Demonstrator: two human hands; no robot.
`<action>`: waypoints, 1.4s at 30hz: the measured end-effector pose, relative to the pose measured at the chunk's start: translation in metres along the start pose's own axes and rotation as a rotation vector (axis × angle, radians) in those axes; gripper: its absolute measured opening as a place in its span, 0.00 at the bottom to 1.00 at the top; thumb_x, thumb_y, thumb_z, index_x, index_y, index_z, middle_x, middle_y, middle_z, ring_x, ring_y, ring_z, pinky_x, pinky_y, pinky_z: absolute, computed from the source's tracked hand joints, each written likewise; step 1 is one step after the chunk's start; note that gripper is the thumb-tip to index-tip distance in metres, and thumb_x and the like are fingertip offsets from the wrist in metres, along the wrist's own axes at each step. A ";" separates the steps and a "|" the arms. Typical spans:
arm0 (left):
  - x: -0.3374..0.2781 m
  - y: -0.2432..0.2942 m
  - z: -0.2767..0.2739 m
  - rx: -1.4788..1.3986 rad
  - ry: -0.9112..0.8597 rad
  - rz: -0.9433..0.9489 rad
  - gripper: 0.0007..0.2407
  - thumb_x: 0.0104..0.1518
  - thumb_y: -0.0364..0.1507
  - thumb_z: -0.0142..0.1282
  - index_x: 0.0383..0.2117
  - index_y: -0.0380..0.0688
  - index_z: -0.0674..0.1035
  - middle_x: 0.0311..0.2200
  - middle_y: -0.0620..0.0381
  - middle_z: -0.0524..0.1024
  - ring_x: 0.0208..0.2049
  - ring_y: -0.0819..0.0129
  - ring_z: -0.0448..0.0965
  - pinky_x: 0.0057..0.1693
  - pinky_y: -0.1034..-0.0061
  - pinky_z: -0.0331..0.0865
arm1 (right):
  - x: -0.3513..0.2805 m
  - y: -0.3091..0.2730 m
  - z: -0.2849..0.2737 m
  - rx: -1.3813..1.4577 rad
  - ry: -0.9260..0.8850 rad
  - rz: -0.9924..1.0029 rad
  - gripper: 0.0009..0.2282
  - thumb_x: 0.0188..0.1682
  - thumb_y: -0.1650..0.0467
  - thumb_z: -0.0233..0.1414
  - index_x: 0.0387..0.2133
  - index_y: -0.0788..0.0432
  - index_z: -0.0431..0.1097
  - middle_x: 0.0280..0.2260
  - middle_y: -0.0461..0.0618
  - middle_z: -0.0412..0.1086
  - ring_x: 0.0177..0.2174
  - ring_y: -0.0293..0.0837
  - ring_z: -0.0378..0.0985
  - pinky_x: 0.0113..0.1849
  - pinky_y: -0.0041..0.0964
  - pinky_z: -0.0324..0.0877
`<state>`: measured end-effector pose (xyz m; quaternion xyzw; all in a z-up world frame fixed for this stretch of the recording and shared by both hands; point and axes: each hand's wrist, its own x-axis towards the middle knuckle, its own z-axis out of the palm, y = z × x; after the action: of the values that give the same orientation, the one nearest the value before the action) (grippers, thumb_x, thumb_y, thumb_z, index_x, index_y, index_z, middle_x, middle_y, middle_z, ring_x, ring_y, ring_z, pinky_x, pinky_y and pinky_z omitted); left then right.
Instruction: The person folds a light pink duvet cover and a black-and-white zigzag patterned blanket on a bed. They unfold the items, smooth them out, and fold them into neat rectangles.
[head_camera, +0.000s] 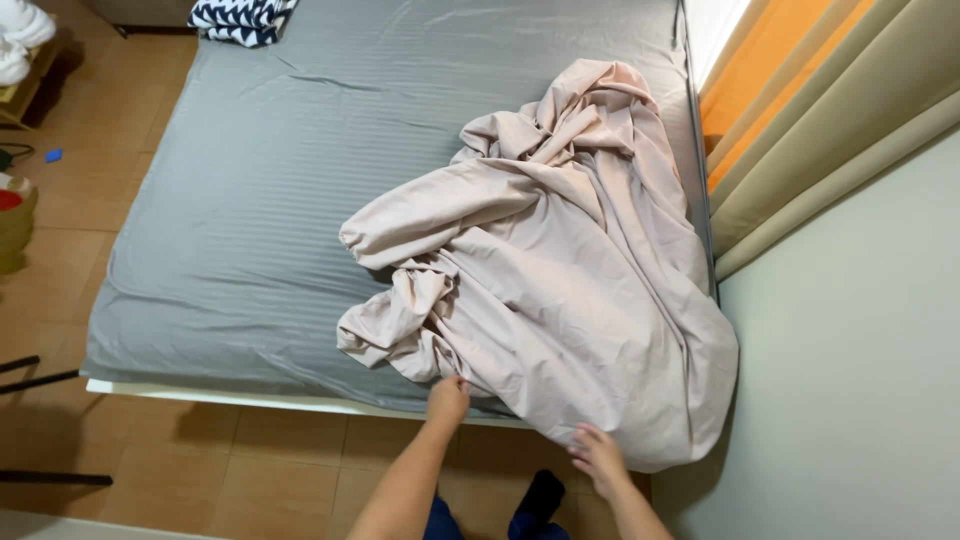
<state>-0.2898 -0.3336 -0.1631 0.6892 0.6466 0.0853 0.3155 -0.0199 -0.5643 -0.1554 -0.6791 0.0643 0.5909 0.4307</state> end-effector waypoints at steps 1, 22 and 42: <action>0.009 0.007 -0.027 0.004 -0.001 0.007 0.09 0.55 0.34 0.59 0.34 0.44 0.84 0.34 0.42 0.81 0.39 0.43 0.81 0.48 0.55 0.74 | -0.012 -0.009 0.033 0.008 0.000 -0.002 0.17 0.51 0.66 0.54 0.54 0.53 0.70 0.44 0.50 0.75 0.36 0.45 0.78 0.38 0.42 0.74; 0.211 -0.070 -0.259 -1.582 -0.886 -0.434 0.20 0.57 0.34 0.44 0.51 0.34 0.77 0.50 0.40 0.79 0.50 0.48 0.81 0.60 0.56 0.72 | 0.070 0.004 0.410 0.120 0.319 -0.018 0.21 0.51 0.66 0.54 0.58 0.47 0.59 0.41 0.54 0.74 0.26 0.49 0.78 0.28 0.43 0.74; 0.193 -0.101 -0.400 -1.375 -0.539 0.011 0.18 0.69 0.36 0.41 0.60 0.40 0.68 0.53 0.51 0.76 0.51 0.61 0.77 0.57 0.64 0.71 | -0.082 0.229 0.437 0.217 0.269 -0.337 0.15 0.50 0.77 0.54 0.52 0.65 0.68 0.32 0.53 0.76 0.20 0.39 0.74 0.26 0.34 0.71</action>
<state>-0.5559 -0.0249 0.0399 0.3363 0.3440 0.3006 0.8236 -0.5069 -0.4527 -0.1718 -0.7025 0.0698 0.4046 0.5813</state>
